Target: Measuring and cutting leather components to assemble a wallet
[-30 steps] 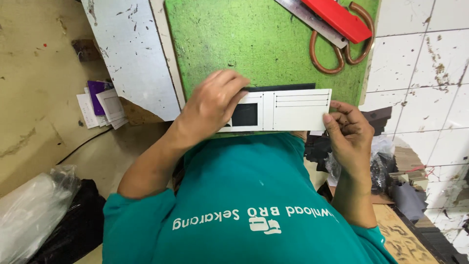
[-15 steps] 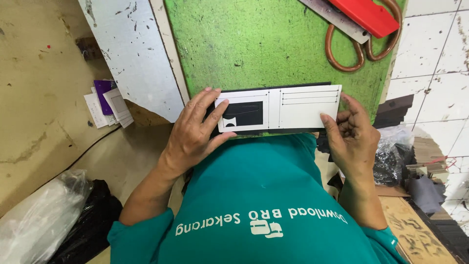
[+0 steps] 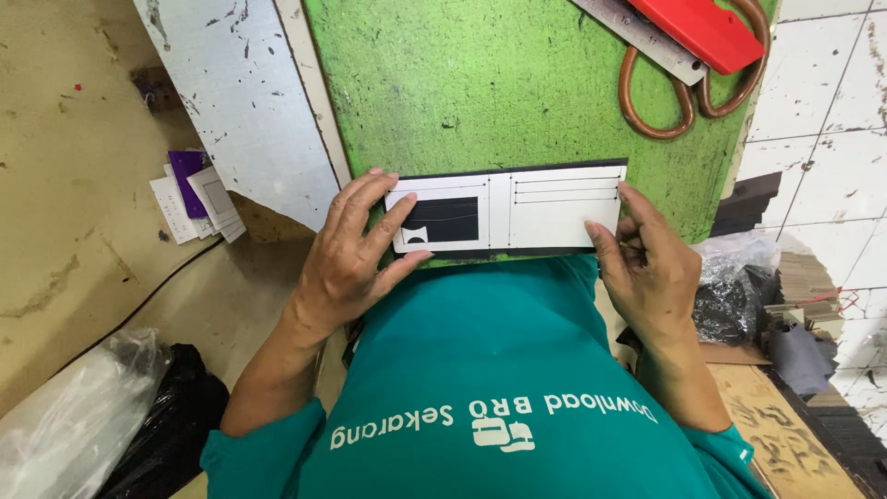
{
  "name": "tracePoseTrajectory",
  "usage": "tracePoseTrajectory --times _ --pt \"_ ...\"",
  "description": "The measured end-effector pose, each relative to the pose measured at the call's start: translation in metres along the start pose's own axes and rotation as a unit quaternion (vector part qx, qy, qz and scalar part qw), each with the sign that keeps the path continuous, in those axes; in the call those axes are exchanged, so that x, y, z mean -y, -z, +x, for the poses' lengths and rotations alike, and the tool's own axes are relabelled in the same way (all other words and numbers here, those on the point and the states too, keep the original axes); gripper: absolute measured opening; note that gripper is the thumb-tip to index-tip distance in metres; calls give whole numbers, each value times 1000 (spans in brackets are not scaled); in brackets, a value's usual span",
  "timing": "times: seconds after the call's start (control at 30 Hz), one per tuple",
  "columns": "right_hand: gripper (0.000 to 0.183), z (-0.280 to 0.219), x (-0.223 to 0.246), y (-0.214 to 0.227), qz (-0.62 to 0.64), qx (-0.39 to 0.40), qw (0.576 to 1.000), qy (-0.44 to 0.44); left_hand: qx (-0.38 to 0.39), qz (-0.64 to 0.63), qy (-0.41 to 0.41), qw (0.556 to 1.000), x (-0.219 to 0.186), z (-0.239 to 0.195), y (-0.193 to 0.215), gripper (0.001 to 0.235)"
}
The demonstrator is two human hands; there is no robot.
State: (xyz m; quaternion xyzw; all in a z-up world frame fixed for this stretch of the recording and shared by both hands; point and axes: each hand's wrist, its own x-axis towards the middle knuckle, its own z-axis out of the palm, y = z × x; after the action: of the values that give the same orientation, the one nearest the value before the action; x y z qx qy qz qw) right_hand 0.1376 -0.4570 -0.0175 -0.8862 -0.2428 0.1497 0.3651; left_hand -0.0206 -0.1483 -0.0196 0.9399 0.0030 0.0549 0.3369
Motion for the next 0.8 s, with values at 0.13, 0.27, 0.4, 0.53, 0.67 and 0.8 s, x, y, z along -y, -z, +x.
tracePoseTrajectory --times 0.13,0.27,0.4,0.53,0.67,0.8 --pt "41 3 0 0 -4 -3 1000 22 -4 3 -2 1000 1 1 1 60" --pt "39 3 -2 -2 -19 -10 999 36 -7 8 -6 1000 2 1 -1 59" --pt "39 3 -5 -2 -31 -13 998 44 -4 6 -4 1000 2 2 0 60" --pt "39 5 -2 -3 -37 -21 998 56 -8 10 -9 1000 2 2 -2 58" --pt "40 10 1 -1 -40 -20 996 77 -8 6 -4 1000 2 2 -5 60" --pt "42 14 4 1 -54 -12 995 77 1 17 -3 1000 2 3 -5 61"
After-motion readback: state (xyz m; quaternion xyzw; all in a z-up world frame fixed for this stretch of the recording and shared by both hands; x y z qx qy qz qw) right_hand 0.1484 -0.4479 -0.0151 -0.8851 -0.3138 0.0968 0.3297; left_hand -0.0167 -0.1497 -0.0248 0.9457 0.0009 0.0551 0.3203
